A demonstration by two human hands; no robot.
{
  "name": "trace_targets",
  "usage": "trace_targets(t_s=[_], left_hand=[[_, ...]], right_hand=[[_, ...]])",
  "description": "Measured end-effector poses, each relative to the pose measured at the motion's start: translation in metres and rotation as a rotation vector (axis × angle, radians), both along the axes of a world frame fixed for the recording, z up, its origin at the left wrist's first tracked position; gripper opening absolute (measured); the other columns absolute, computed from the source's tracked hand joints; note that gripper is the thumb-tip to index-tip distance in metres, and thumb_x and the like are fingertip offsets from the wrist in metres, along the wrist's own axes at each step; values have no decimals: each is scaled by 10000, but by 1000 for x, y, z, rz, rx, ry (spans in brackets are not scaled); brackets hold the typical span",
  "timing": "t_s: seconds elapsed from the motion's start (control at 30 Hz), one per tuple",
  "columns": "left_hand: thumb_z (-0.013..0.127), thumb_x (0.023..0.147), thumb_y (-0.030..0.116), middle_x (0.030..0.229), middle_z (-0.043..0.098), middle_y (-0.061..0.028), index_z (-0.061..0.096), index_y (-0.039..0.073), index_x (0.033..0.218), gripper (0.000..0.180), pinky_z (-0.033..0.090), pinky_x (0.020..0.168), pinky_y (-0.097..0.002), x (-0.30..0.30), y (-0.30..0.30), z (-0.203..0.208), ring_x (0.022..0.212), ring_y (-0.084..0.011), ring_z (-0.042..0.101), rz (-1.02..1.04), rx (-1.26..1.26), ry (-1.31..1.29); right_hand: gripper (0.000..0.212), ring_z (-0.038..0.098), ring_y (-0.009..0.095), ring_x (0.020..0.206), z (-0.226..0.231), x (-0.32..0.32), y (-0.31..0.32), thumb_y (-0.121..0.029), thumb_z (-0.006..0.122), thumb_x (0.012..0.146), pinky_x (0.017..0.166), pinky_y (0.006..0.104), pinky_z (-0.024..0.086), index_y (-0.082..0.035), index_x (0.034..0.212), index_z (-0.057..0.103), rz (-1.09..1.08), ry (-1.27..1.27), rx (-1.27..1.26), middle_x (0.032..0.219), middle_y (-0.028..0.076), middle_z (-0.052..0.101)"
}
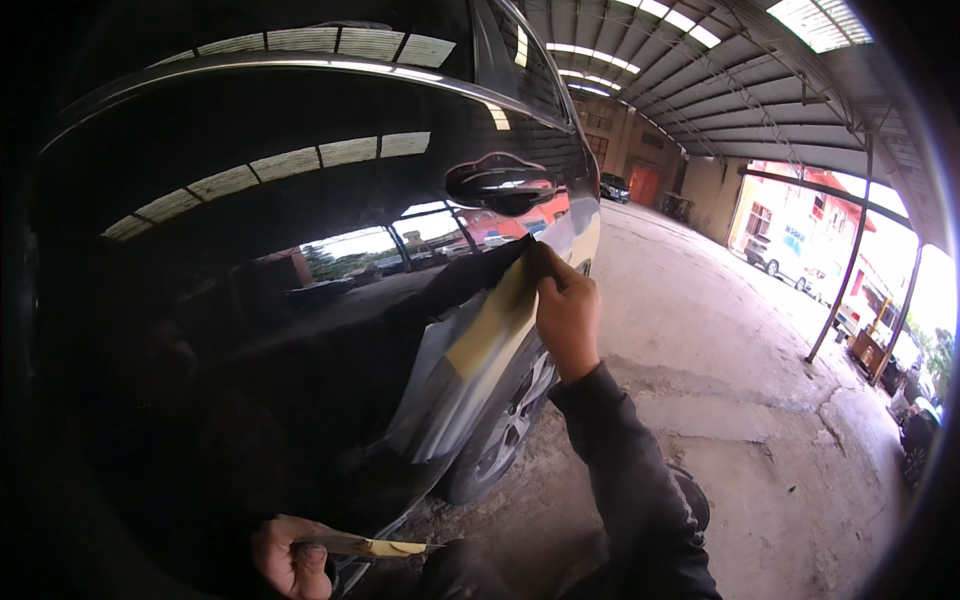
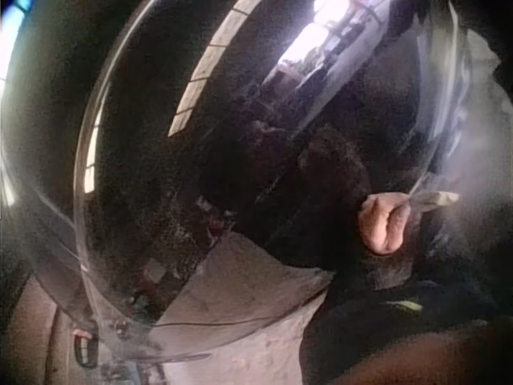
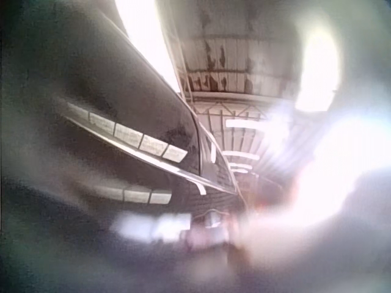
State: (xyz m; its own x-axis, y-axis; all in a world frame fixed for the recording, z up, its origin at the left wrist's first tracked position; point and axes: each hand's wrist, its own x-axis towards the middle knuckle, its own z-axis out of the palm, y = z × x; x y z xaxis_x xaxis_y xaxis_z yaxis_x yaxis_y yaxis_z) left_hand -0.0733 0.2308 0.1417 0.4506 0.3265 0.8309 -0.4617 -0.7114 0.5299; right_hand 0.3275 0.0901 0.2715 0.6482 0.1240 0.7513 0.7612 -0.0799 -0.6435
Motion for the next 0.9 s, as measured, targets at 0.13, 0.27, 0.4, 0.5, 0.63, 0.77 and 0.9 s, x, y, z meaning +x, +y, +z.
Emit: trace_targets(t_s=[0.13,0.27,0.4,0.5,0.63,0.77,0.9], left_hand=[[618,1087,247,832,749,-144,683,11,982,267,544,602,-392,11,-5,-5,643,-300,683,79,69,-97],[573,1112,219,866,776,-167,635,-19,1025,261,574,621,-359,22,-9,-4,657,-265,702,-46,22,-152],[499,1139,200,874,784,-179,591,-40,1044,274,582,618,-334,32,-8,2,673,-252,725,-143,116,-199],[482,1139,185,855,782,-180,573,-30,1023,261,582,594,-326,39,-11,1,646,-246,723,-139,122,-208],[483,1130,167,810,769,-191,547,-31,1023,234,566,521,-316,49,-11,-12,571,-240,704,-130,157,-245],[514,1103,130,749,742,-226,527,-70,1102,200,589,479,-356,59,2,-30,561,-265,715,-252,225,-291],[534,1091,117,705,721,-234,517,-80,1141,204,620,482,-391,61,19,-45,566,-294,728,-330,251,-256]], right_hand=[[410,687,106,1050,-12,-36,4,-31,570,990,951,266,526,18,1381,683,-55,-51,-25,1204,120,791],[455,712,170,914,-21,-63,12,-51,576,960,869,306,547,-95,1396,700,-143,-56,-17,1086,178,779],[517,761,317,808,-36,-80,20,-76,607,904,783,367,576,-195,1397,711,-208,-119,1,1046,227,754],[515,771,332,969,-48,-90,24,-37,594,895,864,390,584,-140,1387,708,-198,-140,3,1225,229,739],[535,721,377,1168,-66,-98,29,16,588,870,987,408,551,-65,1388,695,-195,-307,43,1278,232,722],[575,703,346,1257,-85,-106,32,91,572,836,1068,387,530,-37,1382,701,-169,-349,57,1335,244,711],[585,701,378,1253,-105,-112,45,108,572,816,1068,401,528,-11,1374,698,-207,-405,20,1318,252,715]])
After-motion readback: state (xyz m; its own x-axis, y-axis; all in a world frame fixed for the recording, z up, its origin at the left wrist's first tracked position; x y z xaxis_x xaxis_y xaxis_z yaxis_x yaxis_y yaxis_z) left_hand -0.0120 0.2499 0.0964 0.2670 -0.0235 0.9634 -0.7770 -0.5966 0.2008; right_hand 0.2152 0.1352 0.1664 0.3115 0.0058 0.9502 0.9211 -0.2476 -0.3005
